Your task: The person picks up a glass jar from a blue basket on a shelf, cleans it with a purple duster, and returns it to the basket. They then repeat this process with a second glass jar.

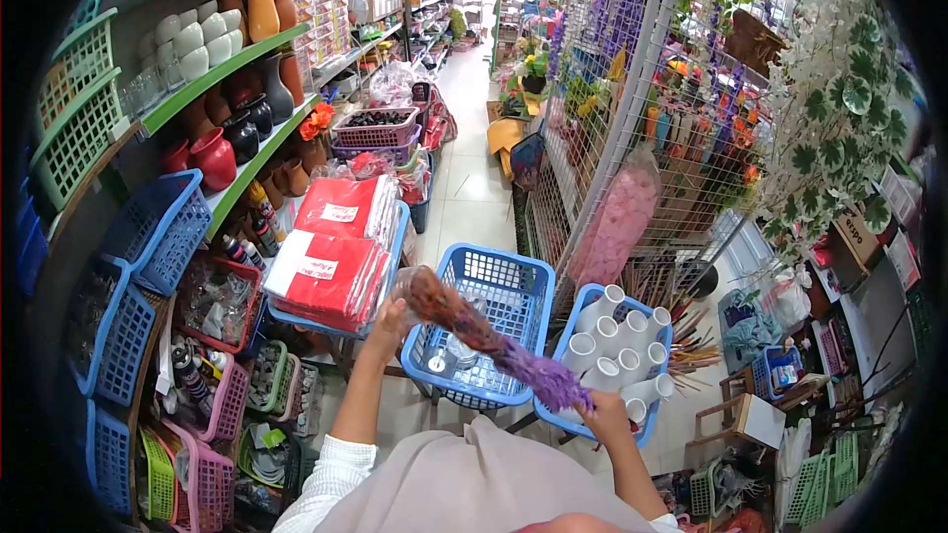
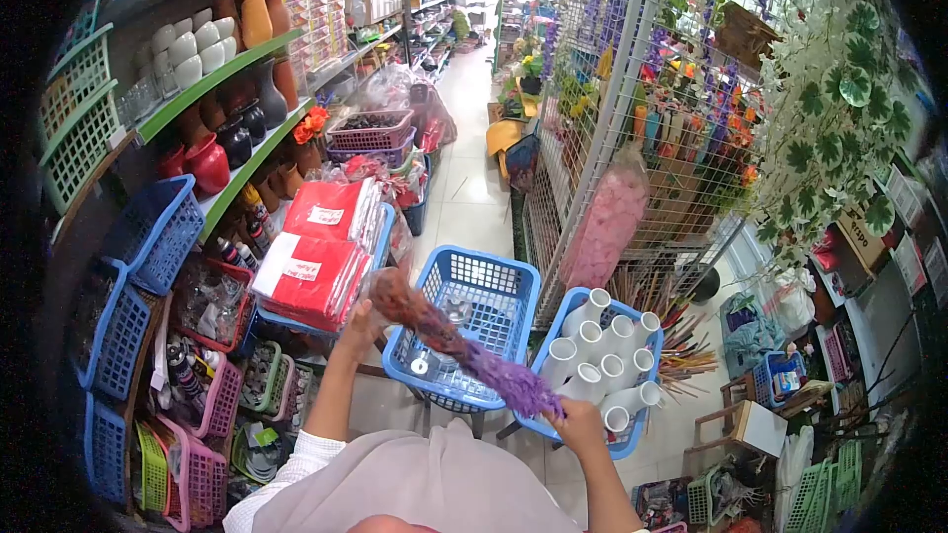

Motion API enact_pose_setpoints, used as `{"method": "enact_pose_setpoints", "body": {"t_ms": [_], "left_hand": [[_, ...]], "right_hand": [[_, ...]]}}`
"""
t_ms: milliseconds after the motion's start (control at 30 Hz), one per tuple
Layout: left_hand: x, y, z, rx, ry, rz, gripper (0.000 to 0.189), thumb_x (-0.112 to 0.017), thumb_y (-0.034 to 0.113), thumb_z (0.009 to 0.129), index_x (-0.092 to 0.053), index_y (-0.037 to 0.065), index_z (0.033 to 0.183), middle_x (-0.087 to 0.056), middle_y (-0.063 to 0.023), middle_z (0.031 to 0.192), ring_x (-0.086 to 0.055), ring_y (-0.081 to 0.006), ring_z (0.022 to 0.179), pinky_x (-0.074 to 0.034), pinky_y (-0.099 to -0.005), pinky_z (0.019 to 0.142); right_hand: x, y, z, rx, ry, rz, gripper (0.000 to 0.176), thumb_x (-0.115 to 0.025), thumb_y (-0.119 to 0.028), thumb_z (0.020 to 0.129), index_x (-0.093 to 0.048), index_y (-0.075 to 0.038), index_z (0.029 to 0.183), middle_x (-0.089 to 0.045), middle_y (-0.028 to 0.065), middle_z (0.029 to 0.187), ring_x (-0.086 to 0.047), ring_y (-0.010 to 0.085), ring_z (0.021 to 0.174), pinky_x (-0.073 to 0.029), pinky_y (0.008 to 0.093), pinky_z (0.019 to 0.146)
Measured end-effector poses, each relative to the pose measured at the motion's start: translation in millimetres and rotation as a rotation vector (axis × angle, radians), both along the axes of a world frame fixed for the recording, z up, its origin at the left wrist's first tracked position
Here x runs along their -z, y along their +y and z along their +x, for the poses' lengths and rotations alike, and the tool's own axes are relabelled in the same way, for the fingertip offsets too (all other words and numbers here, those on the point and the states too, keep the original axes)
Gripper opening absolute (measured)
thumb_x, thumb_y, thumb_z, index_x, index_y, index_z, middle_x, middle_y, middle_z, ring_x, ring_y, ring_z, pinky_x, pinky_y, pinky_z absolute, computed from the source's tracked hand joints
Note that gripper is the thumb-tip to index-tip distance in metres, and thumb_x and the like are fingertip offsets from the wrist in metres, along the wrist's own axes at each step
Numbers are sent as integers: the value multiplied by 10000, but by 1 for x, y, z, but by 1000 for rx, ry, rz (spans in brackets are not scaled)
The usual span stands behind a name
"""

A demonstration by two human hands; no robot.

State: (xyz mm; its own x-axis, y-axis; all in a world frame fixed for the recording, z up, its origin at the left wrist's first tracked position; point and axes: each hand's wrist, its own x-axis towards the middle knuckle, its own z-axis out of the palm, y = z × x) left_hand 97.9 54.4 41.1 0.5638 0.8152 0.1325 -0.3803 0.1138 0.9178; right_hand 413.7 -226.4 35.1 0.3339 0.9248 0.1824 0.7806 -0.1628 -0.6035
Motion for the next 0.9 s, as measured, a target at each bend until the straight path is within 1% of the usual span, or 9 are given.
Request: {"method": "enact_pose_setpoints", "body": {"t_ms": [67,133,200,267,367,500,667,733,900], "left_hand": [[6,7,-11,-56,-85,6,782,-645,560,811,-426,29,1341,-561,-97,1248,-554,-230,1155,-441,-401,985],[-13,-7,-7,-92,-29,84,848,-622,576,807,-341,51,1411,-481,-115,1356,-503,-240,1233,-431,-410,1014],[-6,-12,-3,-157,-123,-130,747,-637,521,836,-413,24,1347,-561,-99,1244,-572,-214,1118,-452,-383,971],[-11,-18,1,-100,-172,-109,712,-642,482,851,-411,31,1352,-562,-90,1239,-583,-209,1093,-457,-362,964],[13,-13,5,27,17,-8,617,-680,324,857,-427,42,1345,-567,-71,1216,-582,-175,1057,-456,-317,928],[8,-25,10,11,301,35,619,-707,151,821,-435,17,1361,-549,-67,1233,-528,-142,1082,-426,-289,922],[3,-36,5,-30,239,41,620,-695,183,838,-429,16,1373,-529,-75,1250,-501,-148,1129,-405,-302,963],[6,-30,2,-79,196,109,715,-700,222,835,-365,23,1434,-523,-81,1247,-499,-159,1131,-404,-304,964],[11,-30,-3,19,176,44,646,-711,280,827,-454,15,1357,-532,-63,1238,-510,-127,1100,-412,-287,939]], "right_hand": [[4,-3,7,-61,18,33,273,-692,-384,800,-702,-114,831,-624,160,679,-613,371,643,-463,441,548],[0,-6,19,-7,-10,-84,252,-694,-356,805,-700,-106,829,-619,169,680,-605,376,636,-459,432,552],[-17,-3,26,55,-45,-44,244,-695,-342,805,-698,-98,826,-615,173,679,-599,375,628,-455,430,551],[-19,0,27,124,-77,2,237,-697,-327,805,-695,-91,824,-611,177,677,-592,375,620,-451,428,550],[-14,9,24,105,81,57,238,-701,-302,797,-689,-68,841,-624,181,705,-611,373,659,-464,425,578],[-18,20,12,-37,102,-16,227,-710,-278,784,-706,-80,896,-643,172,744,-629,359,674,-478,402,593],[-5,23,13,-52,106,-1,257,-715,-323,781,-715,-90,890,-645,165,726,-631,345,654,-476,399,579],[-4,23,15,-107,119,-25,262,-716,-334,782,-716,-89,875,-644,163,714,-630,343,644,-475,397,573],[-14,25,10,31,59,-6,308,-721,-388,777,-725,-97,877,-634,162,681,-627,333,622,-472,389,563]]}}
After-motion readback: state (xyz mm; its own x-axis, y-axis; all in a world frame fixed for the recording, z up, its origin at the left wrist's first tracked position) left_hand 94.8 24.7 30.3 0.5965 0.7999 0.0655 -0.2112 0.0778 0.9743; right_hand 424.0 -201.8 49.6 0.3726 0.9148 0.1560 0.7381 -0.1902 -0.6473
